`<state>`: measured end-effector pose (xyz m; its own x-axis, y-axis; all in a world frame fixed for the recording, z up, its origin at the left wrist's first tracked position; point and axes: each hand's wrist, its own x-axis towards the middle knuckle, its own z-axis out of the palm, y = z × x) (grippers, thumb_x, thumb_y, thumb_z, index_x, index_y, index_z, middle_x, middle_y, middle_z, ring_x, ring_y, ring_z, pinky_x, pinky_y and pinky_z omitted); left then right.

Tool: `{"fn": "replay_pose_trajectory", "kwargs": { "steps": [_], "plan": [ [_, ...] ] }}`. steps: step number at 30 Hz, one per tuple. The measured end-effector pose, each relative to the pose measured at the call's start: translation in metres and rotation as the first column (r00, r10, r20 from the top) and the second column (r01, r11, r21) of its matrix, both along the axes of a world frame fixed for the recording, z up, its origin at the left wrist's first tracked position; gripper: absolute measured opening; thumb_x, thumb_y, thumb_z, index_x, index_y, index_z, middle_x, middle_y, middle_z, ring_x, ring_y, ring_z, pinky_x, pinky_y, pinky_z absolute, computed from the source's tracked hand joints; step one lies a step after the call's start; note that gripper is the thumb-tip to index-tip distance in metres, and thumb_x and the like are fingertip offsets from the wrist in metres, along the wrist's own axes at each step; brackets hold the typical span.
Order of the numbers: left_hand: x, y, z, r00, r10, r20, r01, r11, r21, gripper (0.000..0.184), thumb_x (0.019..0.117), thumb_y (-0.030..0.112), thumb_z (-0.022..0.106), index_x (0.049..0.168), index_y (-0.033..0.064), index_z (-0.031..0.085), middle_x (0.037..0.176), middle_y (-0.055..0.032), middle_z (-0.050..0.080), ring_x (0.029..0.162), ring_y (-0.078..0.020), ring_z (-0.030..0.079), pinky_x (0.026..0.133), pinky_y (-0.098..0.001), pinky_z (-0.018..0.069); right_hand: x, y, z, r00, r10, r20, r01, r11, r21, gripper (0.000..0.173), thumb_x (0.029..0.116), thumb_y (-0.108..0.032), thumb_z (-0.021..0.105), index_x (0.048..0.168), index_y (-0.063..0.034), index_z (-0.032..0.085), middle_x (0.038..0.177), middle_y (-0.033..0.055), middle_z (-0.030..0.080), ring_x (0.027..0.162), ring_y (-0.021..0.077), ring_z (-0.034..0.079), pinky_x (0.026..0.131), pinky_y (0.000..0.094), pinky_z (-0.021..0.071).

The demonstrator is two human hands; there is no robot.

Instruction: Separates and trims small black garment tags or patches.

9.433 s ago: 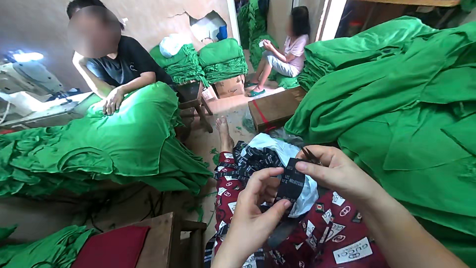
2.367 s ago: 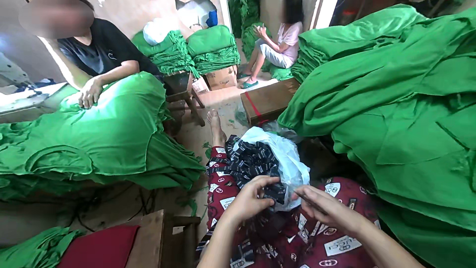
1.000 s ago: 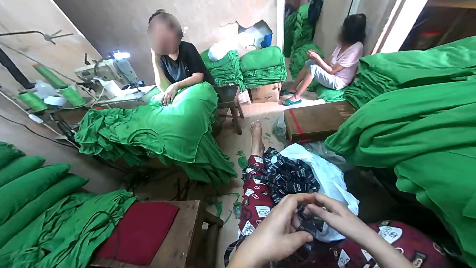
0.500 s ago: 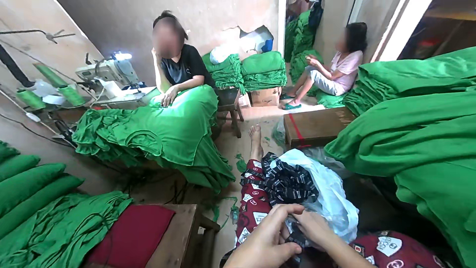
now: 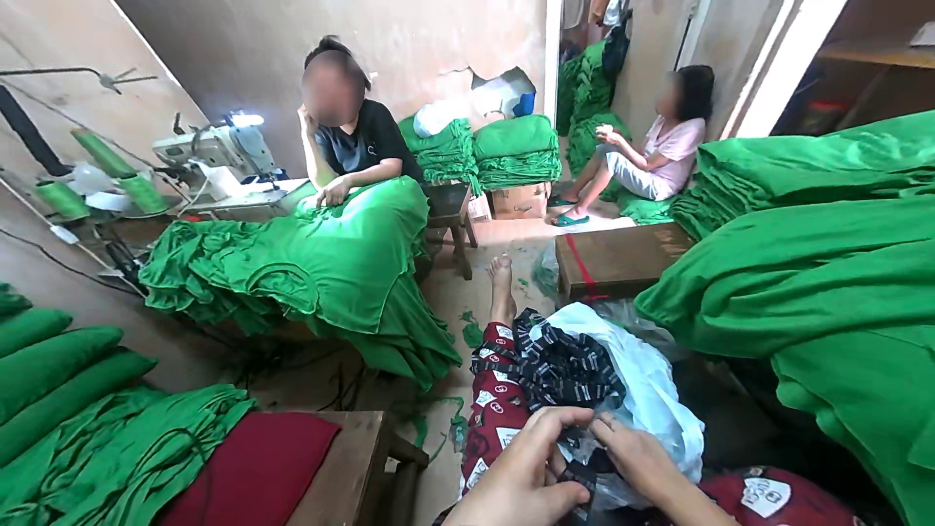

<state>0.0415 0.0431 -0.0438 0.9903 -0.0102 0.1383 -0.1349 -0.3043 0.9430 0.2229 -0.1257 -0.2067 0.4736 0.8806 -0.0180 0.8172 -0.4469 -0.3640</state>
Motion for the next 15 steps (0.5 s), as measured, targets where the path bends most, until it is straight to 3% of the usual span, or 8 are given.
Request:
{"fn": "replay_pose_trajectory", "kwargs": {
  "steps": [4,8,11,13,15],
  "plan": [
    [0.002,-0.001,-0.003,1.000,0.007,-0.008,-0.007,1.000,-0.001,0.064,0.0881,0.000,0.071,0.147,0.0049,0.047,0.136,-0.0131,0.054,0.075,-0.0047,0.056,0.065,-0.0200,0.0499,-0.007,0.007,0.008,0.999,-0.038,-0.033,0.038,0.999,0.018,0.024,0.0936,0.001,0.061,0.116,-0.0029,0.068,0.119,0.0256,0.067,0.083,0.0454,0.072,0.068,0.0613,0.0581],
    [0.003,0.000,-0.005,1.000,0.008,-0.012,-0.008,1.000,-0.014,0.064,0.0879,0.000,0.071,0.147,0.0047,0.047,0.136,-0.0132,0.054,0.075,-0.0047,0.056,0.065,-0.0199,0.0501,-0.013,-0.001,-0.006,0.998,-0.045,0.054,0.034,0.978,0.204,0.029,0.0809,0.004,0.072,0.109,-0.0023,0.072,0.105,0.0246,0.070,0.070,0.0412,0.072,0.057,0.0578,0.0586],
    [0.006,0.000,-0.008,1.000,0.009,-0.022,-0.009,1.000,-0.020,0.065,0.0875,0.000,0.071,0.148,0.0051,0.047,0.136,-0.0131,0.054,0.076,-0.0051,0.057,0.065,-0.0207,0.0504,-0.016,-0.008,-0.009,0.997,-0.069,-0.026,0.073,0.978,0.196,0.031,0.0803,-0.001,0.075,0.111,-0.0008,0.070,0.096,0.0222,0.073,0.075,0.0416,0.073,0.062,0.0612,0.0578],
    [0.007,-0.002,-0.009,0.999,0.004,-0.032,-0.005,1.000,-0.022,0.066,0.0869,-0.001,0.072,0.147,0.0044,0.046,0.135,-0.0138,0.054,0.076,-0.0057,0.057,0.065,-0.0211,0.0506,-0.018,-0.009,-0.009,0.994,-0.074,-0.075,0.081,0.992,0.099,0.025,0.0852,-0.007,0.072,0.109,-0.0008,0.070,0.094,0.0225,0.073,0.078,0.0434,0.073,0.067,0.0632,0.0573],
    [0.008,-0.004,-0.007,0.999,0.000,-0.040,-0.001,1.000,-0.018,0.066,0.0869,-0.001,0.072,0.147,0.0040,0.046,0.136,-0.0150,0.054,0.077,-0.0071,0.058,0.067,-0.0225,0.0510,-0.018,-0.005,0.000,0.979,-0.102,-0.179,0.073,0.984,-0.163,0.029,0.0957,-0.013,0.062,0.121,-0.0016,0.067,0.116,0.0253,0.070,0.098,0.0463,0.071,0.083,0.0655,0.0542]
  ]
}}
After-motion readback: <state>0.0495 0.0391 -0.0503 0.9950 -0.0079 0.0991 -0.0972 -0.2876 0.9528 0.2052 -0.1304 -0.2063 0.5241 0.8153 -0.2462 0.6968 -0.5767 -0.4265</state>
